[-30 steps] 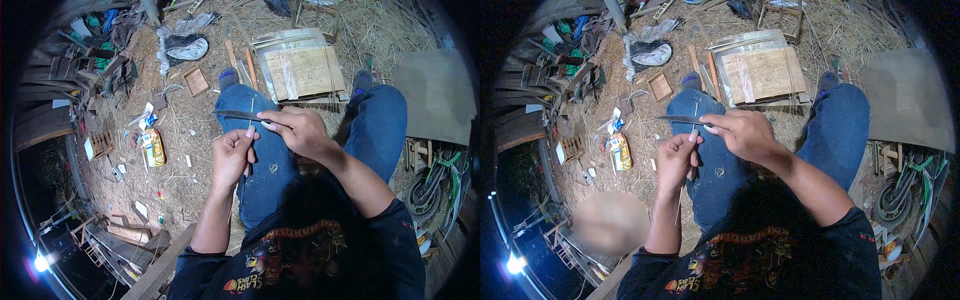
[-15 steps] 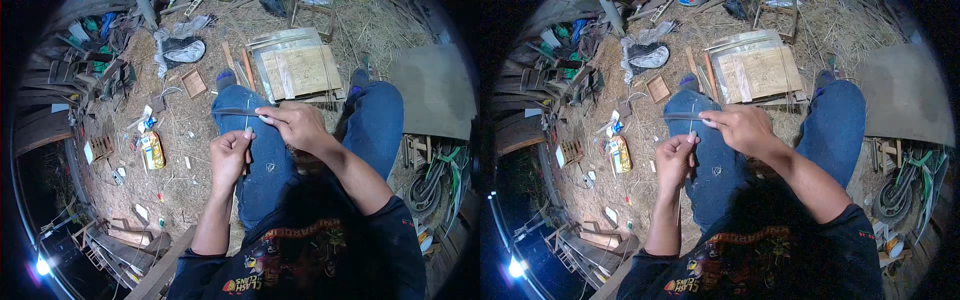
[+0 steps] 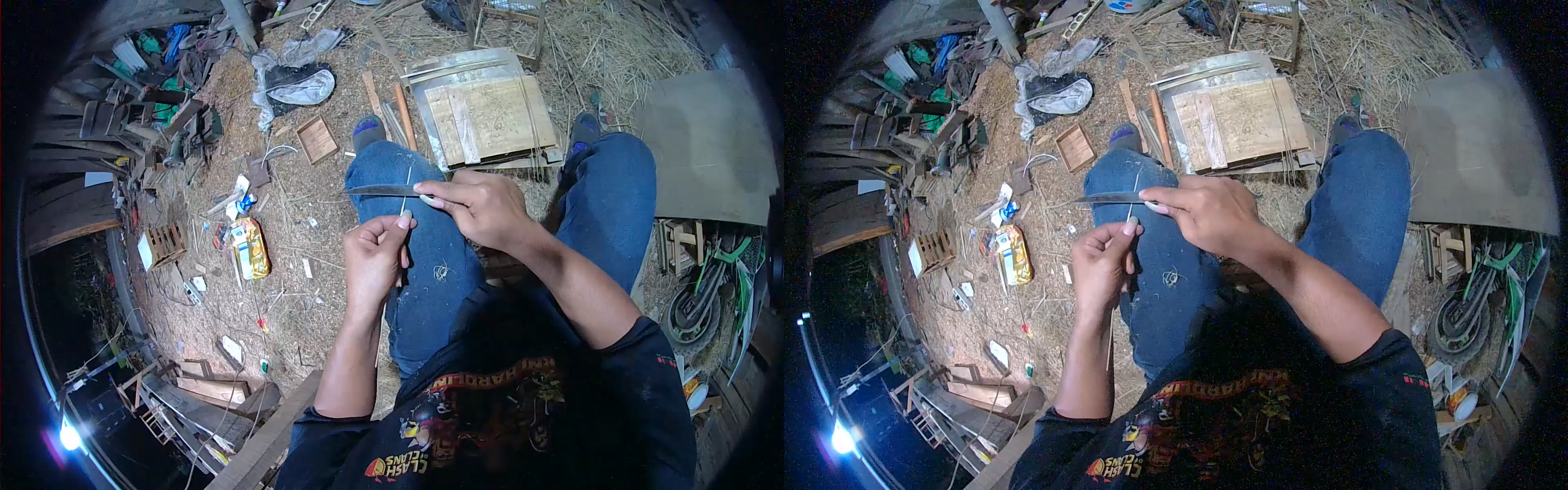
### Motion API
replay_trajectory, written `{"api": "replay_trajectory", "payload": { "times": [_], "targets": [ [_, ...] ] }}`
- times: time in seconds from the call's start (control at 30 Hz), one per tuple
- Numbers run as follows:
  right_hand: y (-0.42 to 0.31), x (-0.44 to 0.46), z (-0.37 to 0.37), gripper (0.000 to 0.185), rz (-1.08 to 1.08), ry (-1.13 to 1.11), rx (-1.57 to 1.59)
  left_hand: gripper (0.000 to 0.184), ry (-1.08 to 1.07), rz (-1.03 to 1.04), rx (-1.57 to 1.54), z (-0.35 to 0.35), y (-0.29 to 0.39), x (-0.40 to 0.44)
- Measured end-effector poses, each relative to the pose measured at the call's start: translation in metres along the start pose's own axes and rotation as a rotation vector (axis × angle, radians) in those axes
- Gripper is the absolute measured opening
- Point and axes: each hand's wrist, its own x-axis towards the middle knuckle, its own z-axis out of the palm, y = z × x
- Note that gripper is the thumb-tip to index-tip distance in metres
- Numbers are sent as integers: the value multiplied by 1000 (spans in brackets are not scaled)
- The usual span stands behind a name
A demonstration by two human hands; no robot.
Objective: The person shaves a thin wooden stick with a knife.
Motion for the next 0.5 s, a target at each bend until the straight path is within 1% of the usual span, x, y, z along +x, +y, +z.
{"api": "replay_trajectory", "payload": {
  "times": [0.33, 0.43, 0.5],
  "targets": [
    [12, -2, 3, 24, 23, 29, 24, 27, -8, 3, -6, 2, 0, 1],
    [25, -1, 0, 25, 10, 94, 7, 27, -2, -8, -9, 1, 4, -2],
    [33, 2, -6, 25, 161, 117, -60, 27, -2, -3, -10, 0, 2, -3]
  ]
}}
